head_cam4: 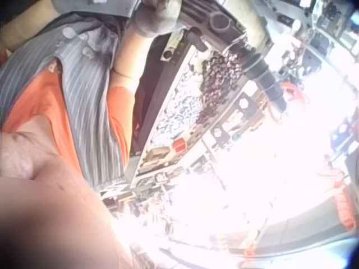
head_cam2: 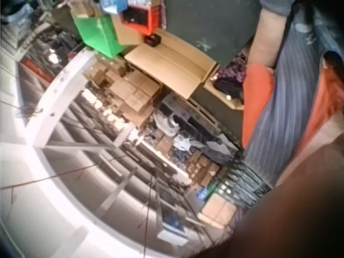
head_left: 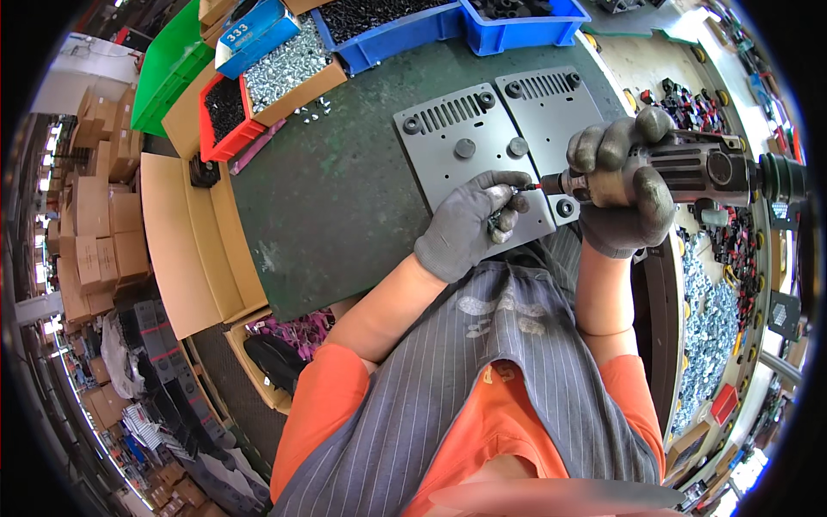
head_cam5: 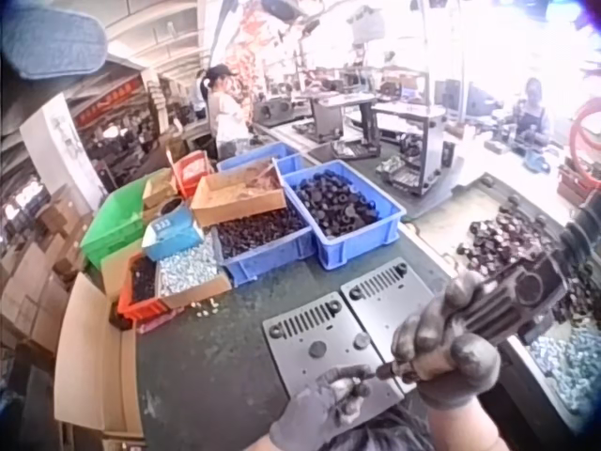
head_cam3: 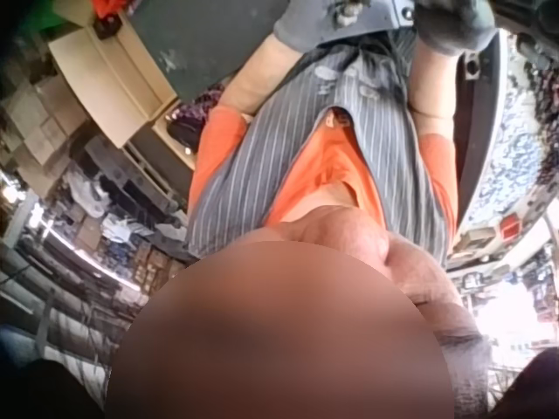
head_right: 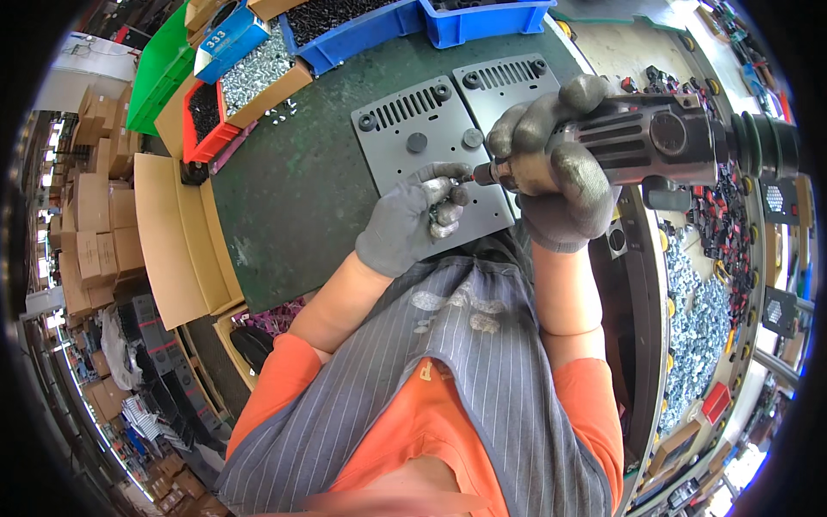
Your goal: The recorder is assembling metal enclosures for what appear to be power supply units, using an electric screwdriver to fasten components.
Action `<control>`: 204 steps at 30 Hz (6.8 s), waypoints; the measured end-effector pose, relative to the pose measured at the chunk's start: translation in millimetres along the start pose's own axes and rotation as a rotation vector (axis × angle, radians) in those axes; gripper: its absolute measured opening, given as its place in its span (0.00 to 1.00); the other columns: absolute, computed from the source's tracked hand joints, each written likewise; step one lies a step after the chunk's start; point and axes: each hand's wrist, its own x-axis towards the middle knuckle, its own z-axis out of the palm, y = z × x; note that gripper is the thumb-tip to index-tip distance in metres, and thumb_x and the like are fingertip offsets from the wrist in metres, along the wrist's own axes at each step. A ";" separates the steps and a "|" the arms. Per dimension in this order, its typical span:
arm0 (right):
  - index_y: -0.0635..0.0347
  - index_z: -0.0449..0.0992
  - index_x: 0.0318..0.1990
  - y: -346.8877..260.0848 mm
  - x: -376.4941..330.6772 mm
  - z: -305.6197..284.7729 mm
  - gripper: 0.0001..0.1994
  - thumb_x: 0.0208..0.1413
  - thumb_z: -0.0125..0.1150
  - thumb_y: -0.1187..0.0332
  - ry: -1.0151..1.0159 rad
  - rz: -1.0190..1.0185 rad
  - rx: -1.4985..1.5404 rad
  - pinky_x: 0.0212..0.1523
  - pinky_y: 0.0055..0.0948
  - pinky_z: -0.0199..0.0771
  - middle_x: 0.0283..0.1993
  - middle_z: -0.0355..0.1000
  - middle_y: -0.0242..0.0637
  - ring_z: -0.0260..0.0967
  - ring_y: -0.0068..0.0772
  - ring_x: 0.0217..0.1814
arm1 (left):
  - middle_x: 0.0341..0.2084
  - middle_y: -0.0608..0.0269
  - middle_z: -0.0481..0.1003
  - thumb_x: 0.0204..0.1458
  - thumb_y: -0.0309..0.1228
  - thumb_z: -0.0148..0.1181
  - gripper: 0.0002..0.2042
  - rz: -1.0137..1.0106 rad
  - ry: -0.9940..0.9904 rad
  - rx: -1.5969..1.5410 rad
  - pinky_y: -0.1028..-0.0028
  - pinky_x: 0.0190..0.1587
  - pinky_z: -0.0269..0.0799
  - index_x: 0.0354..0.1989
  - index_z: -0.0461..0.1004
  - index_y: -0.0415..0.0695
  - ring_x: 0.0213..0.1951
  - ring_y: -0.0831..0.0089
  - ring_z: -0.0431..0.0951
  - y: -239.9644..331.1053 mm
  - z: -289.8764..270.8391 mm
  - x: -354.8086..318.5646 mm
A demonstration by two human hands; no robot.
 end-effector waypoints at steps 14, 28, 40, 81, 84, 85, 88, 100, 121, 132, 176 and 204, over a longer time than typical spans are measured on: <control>0.64 0.63 0.47 -31.5 -16.5 -37.8 0.20 0.49 0.53 0.62 0.413 -0.032 0.132 0.35 0.30 0.57 0.31 0.60 0.35 0.57 0.30 0.33 | 0.26 0.66 0.72 0.54 0.38 0.53 0.19 0.306 0.086 1.239 0.77 0.27 0.66 0.52 0.69 0.42 0.23 0.78 0.70 18.5 13.7 29.7; 0.60 0.62 0.50 -43.4 -52.9 -36.2 0.22 0.47 0.53 0.61 0.327 0.078 -0.151 0.36 0.34 0.60 0.30 0.62 0.36 0.59 0.33 0.32 | 0.36 0.53 0.76 0.48 0.42 0.57 0.18 0.109 0.141 1.877 0.63 0.42 0.70 0.45 0.73 0.47 0.39 0.59 0.76 3.4 16.4 17.2; 0.59 0.64 0.49 -13.3 -50.1 -20.8 0.19 0.47 0.57 0.69 0.232 0.111 -0.335 0.36 0.35 0.65 0.31 0.67 0.39 0.63 0.34 0.30 | 0.32 0.59 0.76 0.48 0.41 0.58 0.14 0.236 0.130 1.981 0.62 0.36 0.71 0.42 0.75 0.52 0.33 0.59 0.77 -25.2 15.1 11.7; 0.58 0.60 0.51 -9.0 -14.0 9.4 0.21 0.48 0.54 0.67 -0.045 -0.017 -0.018 0.32 0.33 0.69 0.31 0.67 0.39 0.67 0.37 0.31 | 0.29 0.64 0.70 0.61 0.28 0.44 0.11 -0.051 0.108 0.038 0.89 0.15 0.56 0.46 0.69 0.38 0.21 0.86 0.62 -4.1 2.0 -12.8; 0.58 0.61 0.49 -9.8 -13.3 6.3 0.20 0.48 0.55 0.67 -0.036 -0.020 -0.024 0.31 0.32 0.70 0.30 0.67 0.39 0.67 0.37 0.30 | 0.28 0.65 0.70 0.61 0.29 0.43 0.11 -0.043 0.080 0.044 0.90 0.16 0.55 0.46 0.69 0.38 0.20 0.87 0.62 -4.9 4.2 -12.1; 0.57 0.61 0.48 -9.6 -12.9 4.9 0.20 0.46 0.55 0.63 -0.085 -0.001 -0.066 0.30 0.31 0.64 0.29 0.63 0.35 0.63 0.32 0.28 | 0.28 0.65 0.70 0.61 0.29 0.43 0.11 -0.027 0.047 0.037 0.90 0.16 0.55 0.46 0.69 0.38 0.20 0.87 0.62 -5.8 4.8 -12.5; 0.56 0.60 0.47 -10.4 -15.0 1.7 0.21 0.45 0.55 0.60 -0.124 0.023 -0.049 0.29 0.29 0.57 0.27 0.59 0.30 0.58 0.27 0.25 | 0.26 0.66 0.69 0.61 0.31 0.44 0.12 -0.086 0.051 0.038 0.90 0.16 0.55 0.46 0.69 0.38 0.20 0.87 0.62 -7.6 5.1 -14.4; 0.60 0.63 0.47 -12.1 -36.0 -0.3 0.20 0.47 0.54 0.61 0.240 0.188 0.123 0.34 0.28 0.55 0.29 0.59 0.33 0.55 0.27 0.30 | 0.33 0.60 0.78 0.50 0.43 0.58 0.17 0.426 0.360 1.848 0.70 0.40 0.71 0.40 0.76 0.43 0.34 0.68 0.77 57.3 -34.9 22.2; 0.61 0.63 0.48 31.3 -54.9 41.8 0.24 0.43 0.65 0.72 0.080 0.322 -0.038 0.33 0.36 0.71 0.30 0.66 0.37 0.66 0.29 0.29 | 0.22 0.56 0.71 0.49 0.46 0.56 0.18 0.509 0.336 1.824 0.63 0.29 0.69 0.43 0.75 0.48 0.27 0.58 0.74 -11.3 -32.2 -85.5; 0.53 0.61 0.41 66.5 -61.4 43.4 0.19 0.45 0.66 0.71 -0.218 0.580 -0.183 0.33 0.32 0.70 0.31 0.65 0.36 0.66 0.33 0.33 | 0.23 0.58 0.71 0.51 0.47 0.52 0.17 0.578 0.429 2.072 0.65 0.28 0.71 0.30 0.73 0.44 0.27 0.62 0.75 -22.2 -42.6 -81.0; 0.67 0.69 0.37 50.4 -27.0 4.4 0.20 0.35 0.64 0.66 -0.268 1.126 -0.594 0.34 0.28 0.68 0.28 0.67 0.35 0.65 0.27 0.31 | 0.49 0.47 0.68 0.54 0.28 0.45 0.19 0.545 0.544 0.780 0.65 0.46 0.72 0.55 0.63 0.38 0.48 0.57 0.72 321.7 -113.3 13.0; 0.67 0.69 0.34 54.5 -30.4 3.2 0.19 0.34 0.66 0.66 -0.335 1.105 -0.538 0.33 0.29 0.67 0.27 0.67 0.35 0.64 0.27 0.30 | 0.26 0.60 0.77 0.56 0.30 0.50 0.14 0.635 1.334 1.474 0.76 0.24 0.68 0.50 0.71 0.42 0.18 0.77 0.70 311.4 -215.1 -56.5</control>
